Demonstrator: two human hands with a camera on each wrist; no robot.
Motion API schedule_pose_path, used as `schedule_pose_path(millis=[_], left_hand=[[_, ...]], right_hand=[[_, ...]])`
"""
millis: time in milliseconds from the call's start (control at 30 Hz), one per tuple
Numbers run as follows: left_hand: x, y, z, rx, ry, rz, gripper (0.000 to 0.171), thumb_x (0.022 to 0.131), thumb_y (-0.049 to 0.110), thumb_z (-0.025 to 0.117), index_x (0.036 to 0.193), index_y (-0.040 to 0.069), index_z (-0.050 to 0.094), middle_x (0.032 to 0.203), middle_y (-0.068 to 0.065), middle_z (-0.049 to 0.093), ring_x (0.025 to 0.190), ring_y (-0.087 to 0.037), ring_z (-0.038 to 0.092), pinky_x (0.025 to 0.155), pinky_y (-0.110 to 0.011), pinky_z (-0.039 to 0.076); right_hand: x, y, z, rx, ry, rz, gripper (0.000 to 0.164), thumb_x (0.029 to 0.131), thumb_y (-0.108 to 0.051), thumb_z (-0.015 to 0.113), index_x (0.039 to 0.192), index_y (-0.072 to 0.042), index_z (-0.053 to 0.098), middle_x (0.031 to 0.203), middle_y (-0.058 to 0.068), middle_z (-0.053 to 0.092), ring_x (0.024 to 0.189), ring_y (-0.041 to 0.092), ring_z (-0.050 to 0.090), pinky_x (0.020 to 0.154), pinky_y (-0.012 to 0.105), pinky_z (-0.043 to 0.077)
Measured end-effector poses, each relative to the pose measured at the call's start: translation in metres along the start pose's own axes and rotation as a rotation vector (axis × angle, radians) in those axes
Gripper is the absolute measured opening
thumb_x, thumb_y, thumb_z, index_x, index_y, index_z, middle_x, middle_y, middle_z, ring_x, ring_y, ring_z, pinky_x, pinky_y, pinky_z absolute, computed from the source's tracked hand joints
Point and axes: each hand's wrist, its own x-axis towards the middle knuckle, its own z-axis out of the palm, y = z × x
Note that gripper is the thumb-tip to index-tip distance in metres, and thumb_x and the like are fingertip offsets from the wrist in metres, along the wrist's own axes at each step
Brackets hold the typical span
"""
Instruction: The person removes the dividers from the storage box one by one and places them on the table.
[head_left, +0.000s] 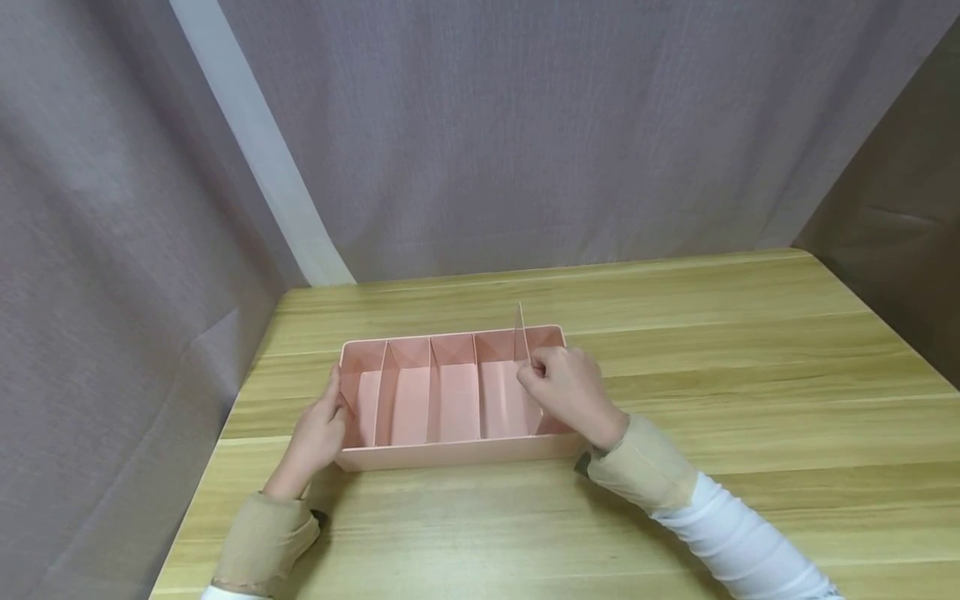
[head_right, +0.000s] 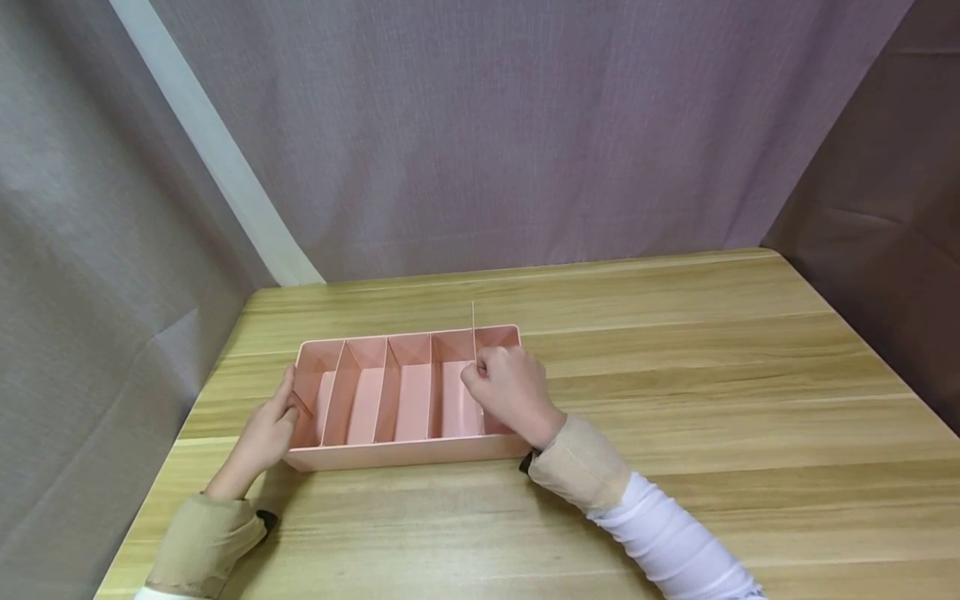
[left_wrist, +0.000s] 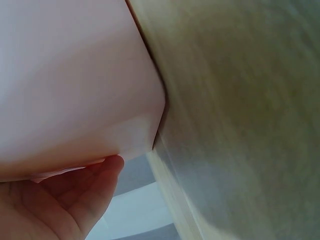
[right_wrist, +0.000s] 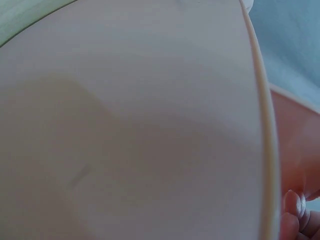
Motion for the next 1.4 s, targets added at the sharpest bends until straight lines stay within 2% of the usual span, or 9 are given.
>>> schedule_pose_path(millis=[300,533,833,1067,1400], left_hand=[[-0.001,0.0,0.0,0.0,0.013,0.009,0.058,0.089,0.006,0.036,0.141,-0.002,0.013,0.088,-0.018,0.056,0.084,-0.034,0.051,0.081,-0.053,0.042],[-0.001,0.0,0.0,-0.004,0.008,0.011,0.058,0.089,0.005,0.037,0.142,-0.002,0.013,0.084,-0.015,0.056,0.079,-0.032,0.05,0.078,-0.051,0.043],[-0.001,0.0,0.0,-0.002,0.001,0.005,0.058,0.089,0.005,0.036,0.142,-0.002,0.012,0.084,-0.015,0.055,0.079,-0.032,0.05,0.077,-0.051,0.043],[0.0,0.0,0.0,0.003,0.012,0.019,0.058,0.089,0.006,0.036,0.141,-0.003,0.012,0.078,-0.01,0.051,0.071,-0.027,0.048,0.07,-0.047,0.044],[0.0,-0.001,0.001,0.007,0.019,0.025,0.058,0.089,0.006,0.036,0.141,-0.003,0.013,0.078,-0.01,0.051,0.072,-0.027,0.048,0.071,-0.048,0.044]], right_hand=[[0.0,0.0,-0.002,0.001,0.011,0.004,0.029,0.071,-0.011,0.049,0.048,-0.015,0.03,0.044,-0.01,0.026,0.042,0.01,0.028,0.042,0.027,0.023],[0.0,-0.001,-0.004,0.01,0.005,0.007,0.03,0.072,-0.011,0.049,0.049,-0.015,0.032,0.044,-0.009,0.028,0.042,0.01,0.029,0.041,0.027,0.024],[0.0,0.0,-0.006,0.004,0.037,-0.006,0.028,0.069,-0.01,0.049,0.049,-0.015,0.031,0.044,-0.009,0.026,0.042,0.01,0.027,0.041,0.026,0.021],[0.0,0.0,-0.008,0.014,0.063,-0.018,0.027,0.068,-0.008,0.048,0.049,-0.015,0.03,0.044,-0.009,0.026,0.042,0.009,0.026,0.042,0.026,0.02],[-0.002,0.002,-0.011,0.027,0.085,-0.021,0.028,0.068,-0.007,0.048,0.049,-0.015,0.03,0.045,-0.008,0.025,0.043,0.01,0.026,0.042,0.026,0.02]])
